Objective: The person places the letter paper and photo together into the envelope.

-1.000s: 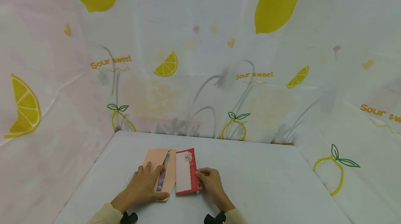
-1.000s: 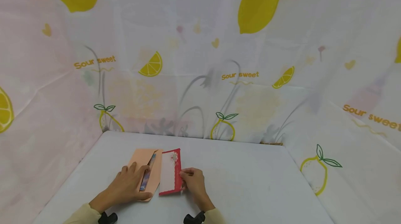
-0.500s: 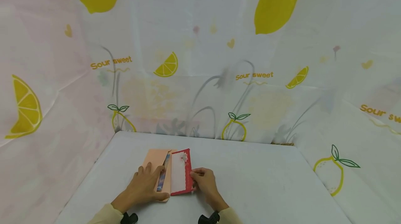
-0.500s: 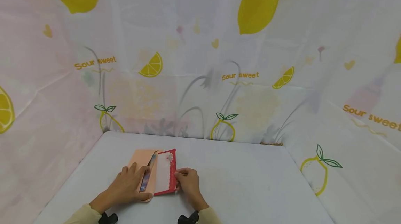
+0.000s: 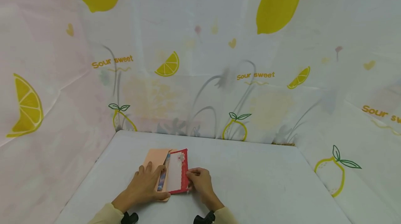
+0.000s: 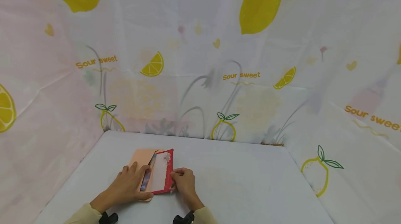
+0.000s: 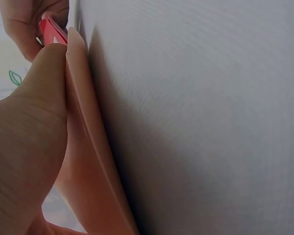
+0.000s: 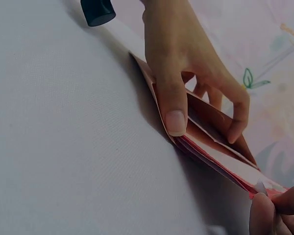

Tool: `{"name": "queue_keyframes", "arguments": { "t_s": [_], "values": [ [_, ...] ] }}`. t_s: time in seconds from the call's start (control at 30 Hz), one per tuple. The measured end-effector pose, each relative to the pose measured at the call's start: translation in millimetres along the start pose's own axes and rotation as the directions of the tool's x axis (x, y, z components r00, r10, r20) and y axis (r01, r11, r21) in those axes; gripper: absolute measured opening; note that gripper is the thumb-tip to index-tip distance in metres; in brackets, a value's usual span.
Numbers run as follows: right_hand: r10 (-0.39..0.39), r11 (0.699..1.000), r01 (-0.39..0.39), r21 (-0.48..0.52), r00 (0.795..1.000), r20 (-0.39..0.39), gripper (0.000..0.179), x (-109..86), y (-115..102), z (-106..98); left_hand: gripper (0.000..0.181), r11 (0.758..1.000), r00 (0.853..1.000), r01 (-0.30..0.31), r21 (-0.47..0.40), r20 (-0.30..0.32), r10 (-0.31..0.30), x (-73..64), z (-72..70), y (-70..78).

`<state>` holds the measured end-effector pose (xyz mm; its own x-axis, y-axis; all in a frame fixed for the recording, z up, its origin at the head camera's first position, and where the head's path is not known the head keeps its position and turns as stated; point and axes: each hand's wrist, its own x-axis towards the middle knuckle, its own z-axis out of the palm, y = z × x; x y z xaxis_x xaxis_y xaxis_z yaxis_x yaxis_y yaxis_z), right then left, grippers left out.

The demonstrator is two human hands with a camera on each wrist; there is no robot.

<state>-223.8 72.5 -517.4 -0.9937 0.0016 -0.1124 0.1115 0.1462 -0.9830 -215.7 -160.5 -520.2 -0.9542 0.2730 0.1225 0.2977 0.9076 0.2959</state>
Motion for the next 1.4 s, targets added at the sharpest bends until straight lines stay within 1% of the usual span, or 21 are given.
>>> {"name": "queue_keyframes", "arguments": {
  "t_s": [0.2, 0.33, 0.47, 0.53, 0.6, 0.77, 0.9, 1.13, 1.4],
  "values": [
    [-0.004, 0.999, 0.003, 0.032, 1.000, 0.020, 0.016, 0.7, 2, 9, 0.103, 1.000, 1.000, -0.001, 0.015, -0.005, 0.001, -0.7, 0.0, 0.2],
    [-0.005, 0.999, 0.003, 0.044, 0.999, 0.036, 0.016, 0.9, 2, 15, 0.103, 0.999, 1.000, -0.009, 0.031, -0.020, 0.010, -1.0, 0.6, 0.2],
    [-0.028, 0.997, 0.024, 0.068, 0.998, 0.056, 0.016, 1.9, 1, 20, 0.099, 0.999, 0.999, -0.021, 0.044, -0.040, 0.023, -0.7, 0.4, 0.6],
    [-0.045, 0.996, 0.040, 0.081, 0.997, 0.064, 0.016, 2.2, 1, 23, 0.098, 0.999, 0.999, -0.025, 0.046, -0.041, 0.027, -1.0, -1.3, 1.3],
    [-0.046, 0.996, 0.040, 0.085, 0.996, 0.070, 0.016, 2.7, 1, 25, 0.098, 0.999, 0.999, -0.022, 0.046, -0.037, 0.024, -0.9, -2.1, 1.9],
    [-0.031, 0.996, 0.023, 0.084, 0.996, 0.087, 0.014, 3.4, 0, 30, 0.100, 0.999, 0.999, -0.021, 0.036, -0.028, 0.022, -1.1, -1.2, 1.4],
    [-0.036, 0.995, 0.027, 0.093, 0.995, 0.097, 0.013, 2.6, -1, 34, 0.098, 0.999, 0.999, -0.018, 0.037, -0.029, 0.019, -1.3, 1.1, 1.1],
    [-0.035, 0.998, 0.031, 0.048, 0.996, 0.088, 0.010, 1.3, -1, 44, 0.097, 1.000, 1.000, -0.006, 0.022, -0.022, 0.006, -5.7, 0.8, 2.0],
    [-0.083, 0.995, 0.078, 0.057, 0.993, 0.083, 0.010, 6.2, 0, 54, 0.097, 0.999, 0.998, -0.023, 0.036, -0.050, 0.025, -4.4, 0.4, 1.2]
  ]
}}
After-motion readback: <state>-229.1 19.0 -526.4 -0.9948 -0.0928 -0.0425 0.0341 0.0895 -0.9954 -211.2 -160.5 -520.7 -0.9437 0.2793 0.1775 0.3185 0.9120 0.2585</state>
